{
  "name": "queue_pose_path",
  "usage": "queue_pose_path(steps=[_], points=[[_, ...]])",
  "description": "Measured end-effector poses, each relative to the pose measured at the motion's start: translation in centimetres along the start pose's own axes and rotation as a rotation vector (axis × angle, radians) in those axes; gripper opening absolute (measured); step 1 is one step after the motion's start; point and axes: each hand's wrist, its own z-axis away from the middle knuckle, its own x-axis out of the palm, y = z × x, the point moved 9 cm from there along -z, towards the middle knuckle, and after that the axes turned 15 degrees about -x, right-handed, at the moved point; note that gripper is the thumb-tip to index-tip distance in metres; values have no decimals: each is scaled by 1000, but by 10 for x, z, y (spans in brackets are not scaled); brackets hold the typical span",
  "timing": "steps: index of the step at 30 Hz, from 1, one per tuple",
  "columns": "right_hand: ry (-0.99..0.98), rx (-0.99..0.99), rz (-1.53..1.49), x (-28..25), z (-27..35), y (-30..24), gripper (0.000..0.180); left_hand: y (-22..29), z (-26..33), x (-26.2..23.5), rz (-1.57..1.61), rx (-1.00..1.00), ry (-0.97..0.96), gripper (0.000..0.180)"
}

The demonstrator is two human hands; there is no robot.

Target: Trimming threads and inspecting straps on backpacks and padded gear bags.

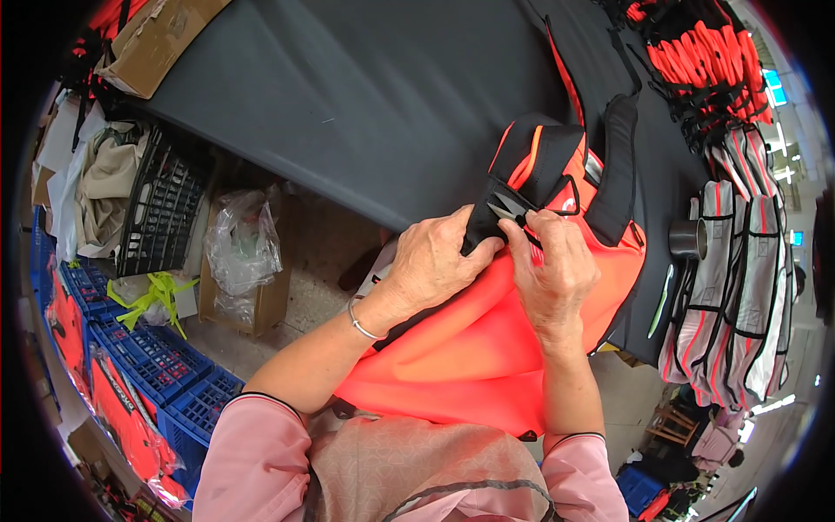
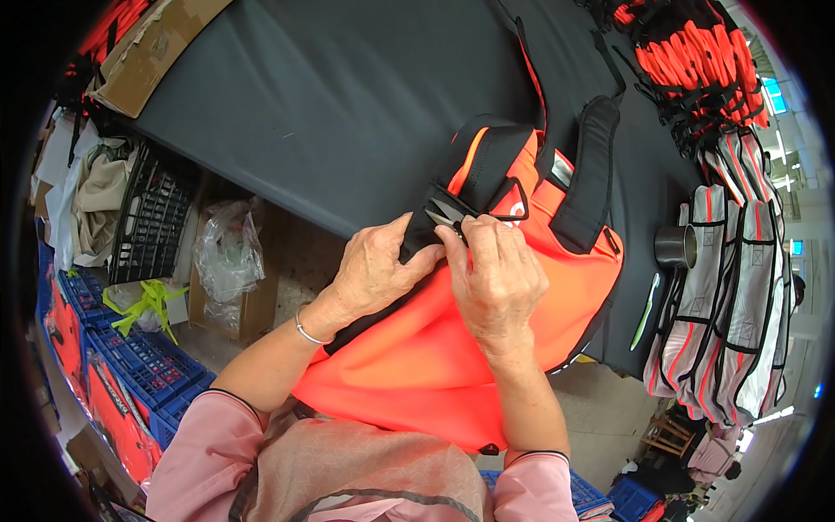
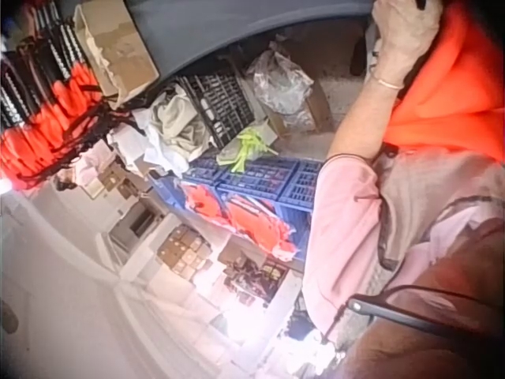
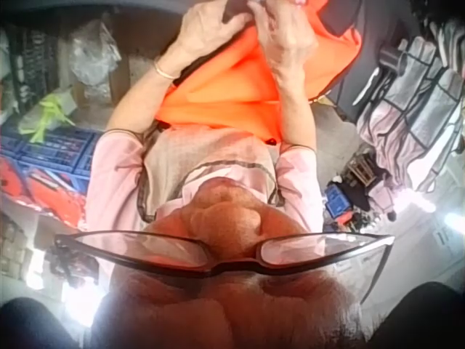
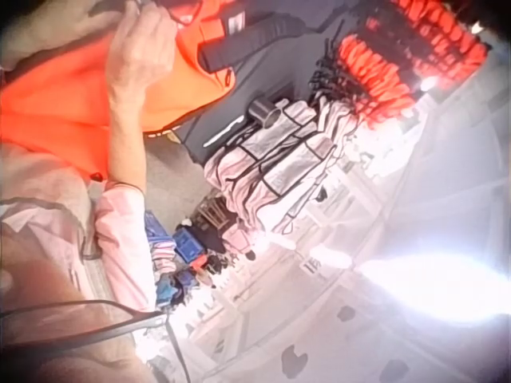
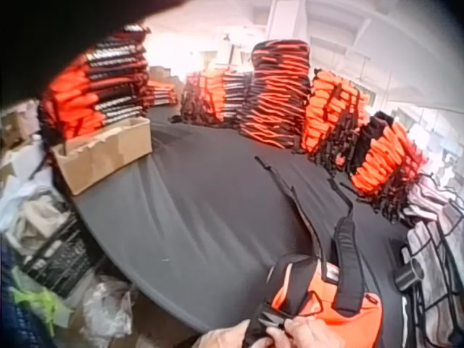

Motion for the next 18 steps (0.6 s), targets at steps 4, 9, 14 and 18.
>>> queue_pose_path(steps=[4, 9, 14, 18], points=[[27, -22, 27, 0, 3, 0, 29, 1, -1, 0, -11, -20, -22, 25], [60, -23, -15, 0, 3, 0, 29, -5, -2, 3, -3, -63, -63, 25], [44, -14, -15, 2, 3, 1, 29, -5, -2, 2, 21, -70, -61, 24], [47, -27, 26, 3, 3, 0, 28, -3, -3, 1, 5, -64, -58, 23]])
